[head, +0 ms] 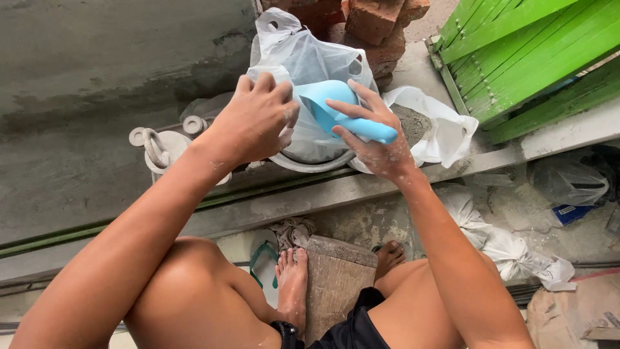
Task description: The person scoops a grey granular substance from a white plastic bag using a blue plastic scoop and pours it into a grey bucket. The person repeats this scooping and pouring action multiple times to transfer the material between the bag and the bucket.
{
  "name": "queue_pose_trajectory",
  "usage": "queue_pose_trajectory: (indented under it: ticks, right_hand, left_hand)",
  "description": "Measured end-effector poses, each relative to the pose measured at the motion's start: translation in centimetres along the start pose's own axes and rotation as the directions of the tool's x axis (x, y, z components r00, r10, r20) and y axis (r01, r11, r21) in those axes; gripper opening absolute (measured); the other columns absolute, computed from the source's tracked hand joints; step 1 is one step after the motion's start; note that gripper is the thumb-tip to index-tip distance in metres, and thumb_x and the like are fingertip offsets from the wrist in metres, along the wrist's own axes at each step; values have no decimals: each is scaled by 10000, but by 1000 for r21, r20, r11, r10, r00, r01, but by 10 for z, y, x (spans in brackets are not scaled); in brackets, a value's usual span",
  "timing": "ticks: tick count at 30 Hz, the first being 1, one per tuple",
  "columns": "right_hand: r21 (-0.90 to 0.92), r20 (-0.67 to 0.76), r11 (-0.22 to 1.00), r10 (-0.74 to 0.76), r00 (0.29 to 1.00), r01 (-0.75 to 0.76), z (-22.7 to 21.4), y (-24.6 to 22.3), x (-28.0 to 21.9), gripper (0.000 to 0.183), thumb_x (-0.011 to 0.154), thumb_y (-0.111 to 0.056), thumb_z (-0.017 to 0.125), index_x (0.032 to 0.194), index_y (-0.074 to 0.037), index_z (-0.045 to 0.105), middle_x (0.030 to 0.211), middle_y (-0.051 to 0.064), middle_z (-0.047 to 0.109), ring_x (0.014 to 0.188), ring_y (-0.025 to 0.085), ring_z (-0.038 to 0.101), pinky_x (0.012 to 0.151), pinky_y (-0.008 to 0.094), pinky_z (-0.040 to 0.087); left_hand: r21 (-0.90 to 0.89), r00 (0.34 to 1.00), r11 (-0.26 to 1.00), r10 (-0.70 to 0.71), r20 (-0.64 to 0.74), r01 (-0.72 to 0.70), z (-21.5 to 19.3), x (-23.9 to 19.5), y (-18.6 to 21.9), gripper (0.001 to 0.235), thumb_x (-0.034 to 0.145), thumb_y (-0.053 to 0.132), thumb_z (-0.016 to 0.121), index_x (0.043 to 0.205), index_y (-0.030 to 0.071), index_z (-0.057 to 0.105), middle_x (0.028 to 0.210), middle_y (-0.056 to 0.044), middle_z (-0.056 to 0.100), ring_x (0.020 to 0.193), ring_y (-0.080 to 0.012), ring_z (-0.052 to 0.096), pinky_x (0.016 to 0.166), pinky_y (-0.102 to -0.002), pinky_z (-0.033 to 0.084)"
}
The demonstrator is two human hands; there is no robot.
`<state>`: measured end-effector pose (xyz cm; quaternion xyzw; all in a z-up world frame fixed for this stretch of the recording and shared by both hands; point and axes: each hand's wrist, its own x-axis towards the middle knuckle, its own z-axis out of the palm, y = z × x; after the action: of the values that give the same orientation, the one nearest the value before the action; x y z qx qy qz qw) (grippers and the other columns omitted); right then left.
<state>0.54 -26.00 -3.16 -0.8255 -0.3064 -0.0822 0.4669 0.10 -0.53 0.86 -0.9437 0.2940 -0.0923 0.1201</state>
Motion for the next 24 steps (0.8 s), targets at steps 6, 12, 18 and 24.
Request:
queue_pose_trajectory:
  ticks: [6,12,18,24]
  right_hand:
    - [256,166,965,10,986,-52,-17,6,-5,395,1024,-169,688,1408,-204,604,1549,207,504,1477,356,466,1182,515,439]
    - [96,51,994,-66,997,61,-22,8,-4,404,1050,-133,701,1431,-207,590,1574,227,463,1473,408,473,1194,567,464]
    - [21,-40,991,-135,990,136,-14,10,-6,326,1068,-119,714,1381,-191,658,1593,219,424,1497,436,459,1206,572,491]
    - [56,192,978,-207,959,200,-3,6,-18,405,1031,-79,724,1387,-258,650,1631,230,372,1504,449,447,1202,557,459]
  left_hand:
    - [-61,822,823,-553,137,564,20,3,-21,1005,924,785,631,1491,6,346,1291,-186,471,1031,-407,512,761,-586,491]
    - [-570,623,257,-247,742,781,-55,-3,-19,317,1065,300,602,966,41,756,879,-92,786,700,-153,706,715,-307,554]
    - [-701,750,360,4,661,615,-116,-31,-14,407,983,378,576,833,139,870,836,48,887,780,-58,718,802,-246,481]
    - [-555,807,595,-508,301,581,-127,-30,-21,446,1091,407,681,755,131,776,797,-47,722,694,-190,646,693,-362,465]
